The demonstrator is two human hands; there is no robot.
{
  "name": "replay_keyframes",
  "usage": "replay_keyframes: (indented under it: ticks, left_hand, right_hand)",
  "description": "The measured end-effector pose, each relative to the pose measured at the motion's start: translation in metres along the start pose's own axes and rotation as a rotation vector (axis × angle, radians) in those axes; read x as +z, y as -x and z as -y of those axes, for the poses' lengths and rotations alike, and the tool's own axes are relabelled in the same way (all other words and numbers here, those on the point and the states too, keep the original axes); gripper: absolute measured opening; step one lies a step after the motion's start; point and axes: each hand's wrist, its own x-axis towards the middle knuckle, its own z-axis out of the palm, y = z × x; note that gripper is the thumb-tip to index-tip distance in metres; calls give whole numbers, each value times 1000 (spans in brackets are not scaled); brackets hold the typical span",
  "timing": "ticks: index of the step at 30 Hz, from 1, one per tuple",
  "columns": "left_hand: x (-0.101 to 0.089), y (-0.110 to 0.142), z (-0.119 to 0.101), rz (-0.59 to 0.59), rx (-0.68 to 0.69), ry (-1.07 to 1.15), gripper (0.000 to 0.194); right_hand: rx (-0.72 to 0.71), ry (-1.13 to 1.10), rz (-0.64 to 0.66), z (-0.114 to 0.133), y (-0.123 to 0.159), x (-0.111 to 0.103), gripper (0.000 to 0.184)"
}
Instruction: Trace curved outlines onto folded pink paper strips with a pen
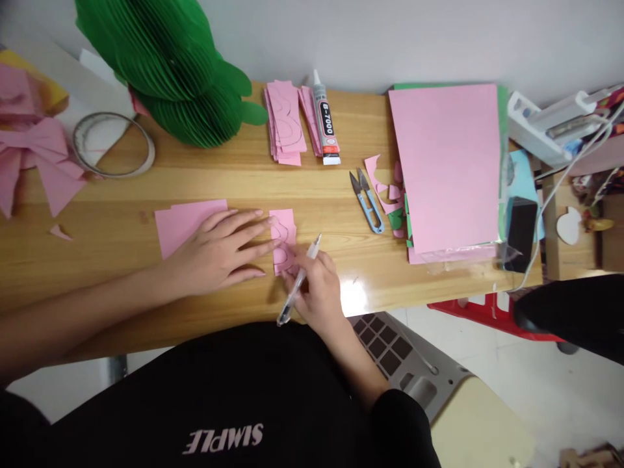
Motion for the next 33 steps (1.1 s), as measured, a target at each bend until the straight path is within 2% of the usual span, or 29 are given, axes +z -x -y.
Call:
replay_keyframes:
  ticks: [4, 9, 15, 20, 28, 33]
  left_hand:
    - [2, 0, 2, 10, 59, -15, 46]
    - [0, -1, 1, -20, 52, -38, 42]
    - [3, -6, 1, -99, 87, -54, 39]
    - [6, -10, 1, -154, 173, -60, 38]
    - [6, -10, 4, -53, 191, -46, 36]
    - [1, -13, 7, -44, 215, -24, 34]
  right_hand:
    - [-87, 117, 9, 3, -2, 1, 22]
    - [-182, 276, 47, 7, -1, 2, 12]
    - [-217, 349, 101, 9, -2, 1, 19]
    - [-230, 378, 90, 9, -3, 3, 21]
    - [-212, 374, 58, 9, 1, 8, 22]
    - [-161, 276, 33, 11, -3, 5, 23]
